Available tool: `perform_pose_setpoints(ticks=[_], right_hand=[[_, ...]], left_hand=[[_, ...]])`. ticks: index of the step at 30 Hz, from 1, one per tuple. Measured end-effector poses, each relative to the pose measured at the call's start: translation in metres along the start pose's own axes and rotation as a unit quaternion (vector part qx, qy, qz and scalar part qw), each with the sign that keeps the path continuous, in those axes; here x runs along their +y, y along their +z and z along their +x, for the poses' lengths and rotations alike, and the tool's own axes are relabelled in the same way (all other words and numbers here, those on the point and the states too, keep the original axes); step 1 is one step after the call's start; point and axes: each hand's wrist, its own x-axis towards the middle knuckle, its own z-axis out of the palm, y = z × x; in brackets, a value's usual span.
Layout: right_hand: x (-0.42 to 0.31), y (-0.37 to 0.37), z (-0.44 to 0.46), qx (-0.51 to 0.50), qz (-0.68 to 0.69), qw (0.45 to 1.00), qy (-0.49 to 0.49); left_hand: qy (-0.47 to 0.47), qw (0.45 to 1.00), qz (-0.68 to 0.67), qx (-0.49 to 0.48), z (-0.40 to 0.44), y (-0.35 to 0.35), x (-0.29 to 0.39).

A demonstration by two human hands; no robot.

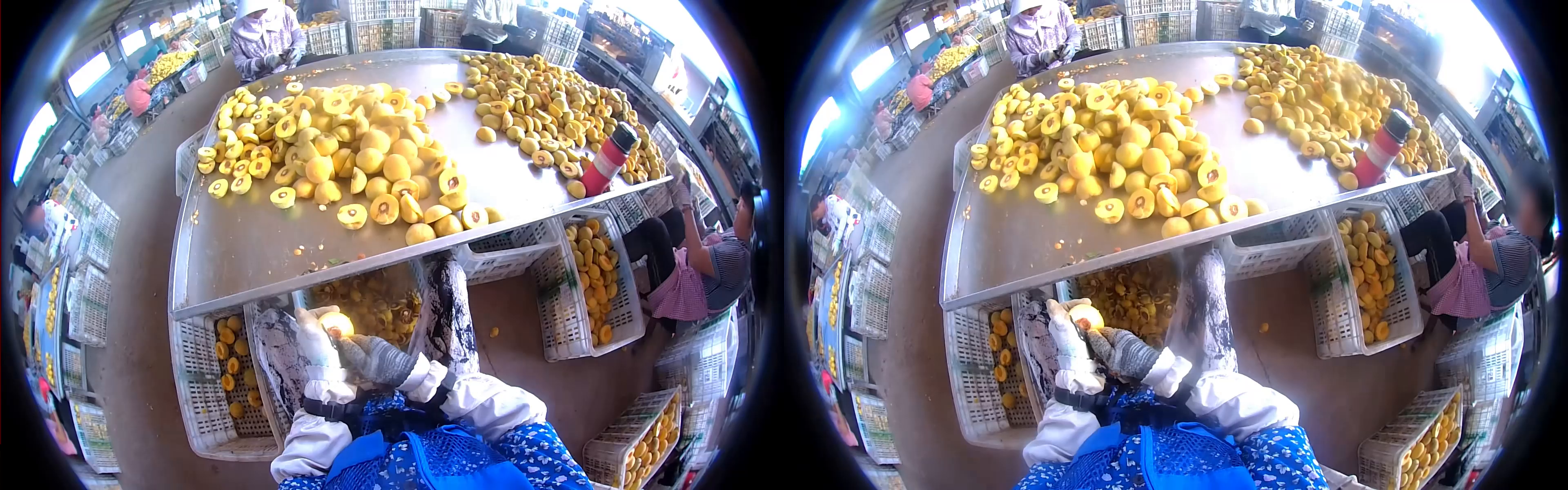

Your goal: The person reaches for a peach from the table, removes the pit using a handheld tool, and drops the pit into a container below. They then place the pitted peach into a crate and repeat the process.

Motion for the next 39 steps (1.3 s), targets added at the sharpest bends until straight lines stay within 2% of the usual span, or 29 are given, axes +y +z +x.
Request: perform_pose_setpoints(ticks=[2, 5, 7, 8, 9, 10, 11, 13, 14, 17, 19, 21, 22, 23, 24, 25, 26, 27, 28, 29, 30, 31, 33, 36, 37, 38, 39], right_hand=[[-0.011, -0.014, -0.002, -0.102, 0.148, 0.966, 0.183], [-0.003, -0.018, 0.002, -0.134, 0.24, 0.947, 0.165], [-0.004, -0.022, -0.003, -0.131, 0.175, 0.967, 0.128], [-0.007, -0.025, -0.005, -0.129, 0.142, 0.975, 0.109], [-0.009, -0.028, -0.002, -0.16, 0.19, 0.936, 0.249], [-0.013, -0.026, -0.003, -0.169, 0.249, 0.915, 0.267], [-0.023, -0.024, -0.005, -0.158, 0.251, 0.922, 0.248], [-0.049, -0.017, -0.014, -0.136, 0.258, 0.933, 0.213], [-0.032, -0.013, -0.018, -0.151, 0.353, 0.888, 0.251], [-0.023, -0.014, -0.02, -0.194, 0.464, 0.839, 0.208], [-0.022, -0.011, -0.019, -0.159, 0.34, 0.911, 0.169], [-0.025, -0.013, -0.018, -0.127, 0.342, 0.921, 0.136], [-0.026, -0.014, -0.018, -0.111, 0.341, 0.926, 0.119], [-0.008, -0.016, -0.017, -0.113, 0.452, 0.862, 0.199], [0.014, -0.013, -0.015, -0.044, 0.418, 0.873, 0.248], [0.002, -0.023, -0.014, -0.023, 0.345, 0.876, 0.336], [0.031, -0.021, -0.018, 0.003, 0.366, 0.861, 0.353], [0.048, -0.02, -0.021, -0.003, 0.39, 0.845, 0.367], [0.065, -0.019, -0.023, -0.008, 0.412, 0.827, 0.381], [0.066, -0.022, -0.021, -0.046, 0.436, 0.807, 0.396], [0.062, -0.024, -0.016, -0.066, 0.419, 0.814, 0.395], [0.071, -0.019, -0.012, -0.066, 0.373, 0.848, 0.37], [0.082, -0.017, -0.007, -0.071, 0.393, 0.83, 0.389], [0.085, -0.021, -0.003, -0.056, 0.376, 0.841, 0.386], [0.075, -0.026, -0.003, -0.045, 0.31, 0.874, 0.373], [0.063, -0.032, -0.002, -0.033, 0.24, 0.9, 0.362], [0.067, -0.034, -0.002, -0.033, 0.231, 0.906, 0.353]], left_hand=[[0.038, 0.999, 0.018, 0.0, -0.003, -0.002, -0.003], [0.053, 0.985, 0.138, -0.091, 0.0, -0.009, 0.004], [0.096, 0.966, 0.185, -0.155, 0.0, -0.015, 0.006], [0.102, 0.967, 0.163, -0.165, -0.002, -0.015, 0.007], [0.11, 0.968, 0.141, -0.175, -0.004, -0.011, 0.014], [0.037, 0.986, 0.049, -0.158, -0.005, -0.007, 0.018], [-0.007, 0.988, -0.039, -0.15, -0.005, -0.006, 0.018], [-0.072, 0.958, -0.151, -0.231, -0.013, -0.005, 0.028], [-0.087, 0.957, -0.155, -0.23, -0.029, -0.005, 0.04], [-0.097, 0.942, -0.179, -0.267, -0.023, -0.01, 0.035], [-0.112, 0.897, -0.294, -0.311, -0.008, -0.014, 0.021], [-0.138, 0.844, -0.397, -0.332, 0.009, -0.028, 0.0], [-0.066, 0.937, -0.314, -0.141, -0.003, -0.033, 0.0], [-0.08, 0.883, -0.403, -0.227, 0.013, -0.056, 0.007], [0.033, 0.974, -0.219, -0.048, -0.009, -0.06, 0.032], [0.083, 0.989, -0.074, 0.098, -0.001, -0.083, 0.036], [0.08, 0.977, 0.13, 0.147, 0.033, -0.136, 0.038], [0.13, 0.914, 0.333, 0.191, 0.042, -0.162, 0.043], [0.256, 0.79, 0.521, 0.197, 0.068, -0.201, 0.034], [0.372, 0.659, 0.623, 0.196, 0.052, -0.163, 0.069], [0.379, 0.69, 0.597, 0.151, 0.053, -0.126, 0.093], [0.386, 0.718, 0.569, 0.107, 0.064, -0.088, 0.109], [0.468, 0.655, 0.594, -0.009, 0.099, -0.007, 0.12], [0.33, 0.586, 0.718, -0.178, 0.15, 0.098, 0.111], [0.276, 0.553, 0.756, -0.216, 0.159, 0.124, 0.11], [0.291, 0.523, 0.761, -0.25, 0.174, 0.134, 0.097], [0.305, 0.493, 0.764, -0.283, 0.183, 0.144, 0.087]])
